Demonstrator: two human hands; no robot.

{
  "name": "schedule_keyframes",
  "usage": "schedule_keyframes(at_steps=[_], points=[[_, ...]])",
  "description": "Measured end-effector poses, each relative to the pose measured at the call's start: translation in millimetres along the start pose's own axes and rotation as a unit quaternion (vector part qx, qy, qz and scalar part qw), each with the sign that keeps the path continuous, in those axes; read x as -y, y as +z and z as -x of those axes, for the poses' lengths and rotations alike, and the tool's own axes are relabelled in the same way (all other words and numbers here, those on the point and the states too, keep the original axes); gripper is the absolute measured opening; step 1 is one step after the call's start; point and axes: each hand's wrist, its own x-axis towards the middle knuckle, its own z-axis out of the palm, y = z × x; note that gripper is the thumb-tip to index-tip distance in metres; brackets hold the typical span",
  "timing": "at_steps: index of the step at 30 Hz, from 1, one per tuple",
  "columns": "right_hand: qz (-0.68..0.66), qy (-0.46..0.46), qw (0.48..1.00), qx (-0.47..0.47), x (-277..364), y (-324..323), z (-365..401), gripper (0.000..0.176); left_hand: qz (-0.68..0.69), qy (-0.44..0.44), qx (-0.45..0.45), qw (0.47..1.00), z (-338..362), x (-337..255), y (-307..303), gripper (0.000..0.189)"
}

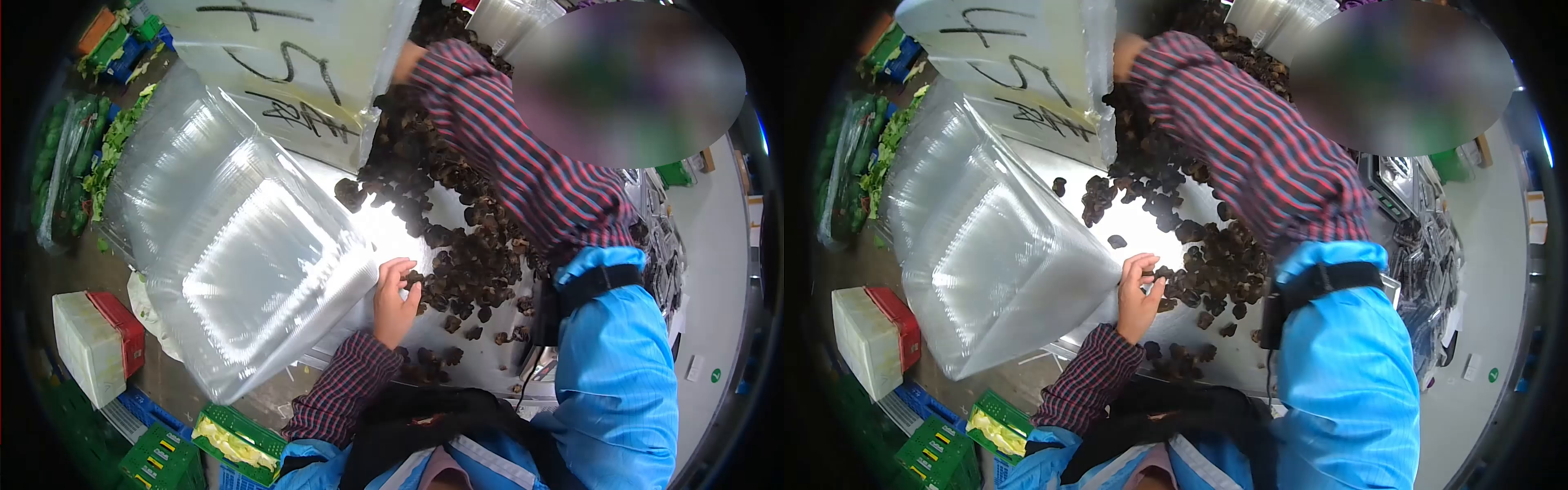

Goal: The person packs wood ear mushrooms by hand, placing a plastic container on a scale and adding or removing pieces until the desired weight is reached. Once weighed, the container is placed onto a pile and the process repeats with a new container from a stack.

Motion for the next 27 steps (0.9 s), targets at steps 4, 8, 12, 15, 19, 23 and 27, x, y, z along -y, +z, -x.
schedule_keyframes(at_steps=[4,8,12,15,19,23,27], points=[[0.012,0.011,0.992,0.126,26.0,17.6,-14.7,0.043,0.026,-0.008,0.005,1.0,-8.9,0.3,2.3,0.035],[-0.044,-0.017,0.988,0.148,14.1,41.3,32.2,0.049,0.018,0.009,0.002,1.0,-21.6,9.3,10.8,0.037],[-0.121,-0.071,0.985,0.097,-52.9,103.6,90.5,0.077,-0.016,0.017,-0.074,0.997,-40.0,7.1,25.9,0.065],[-0.127,-0.066,0.989,0.047,-56.9,117.7,164.8,0.072,-0.069,0.056,-0.12,0.989,-64.2,0.1,36.3,0.088],[-0.145,-0.038,0.987,0.051,-20.8,129.0,250.9,0.073,-0.086,0.093,-0.091,0.988,-83.9,-3.6,55.7,0.102],[-0.196,0.063,0.979,0.008,25.7,134.0,311.6,0.068,-0.244,0.082,0.058,0.965,-59.7,2.0,68.9,0.097],[-0.254,0.132,0.955,-0.081,54.6,164.1,357.8,0.05,-0.189,0.073,0.1,0.974,-28.4,9.6,72.8,0.076]])
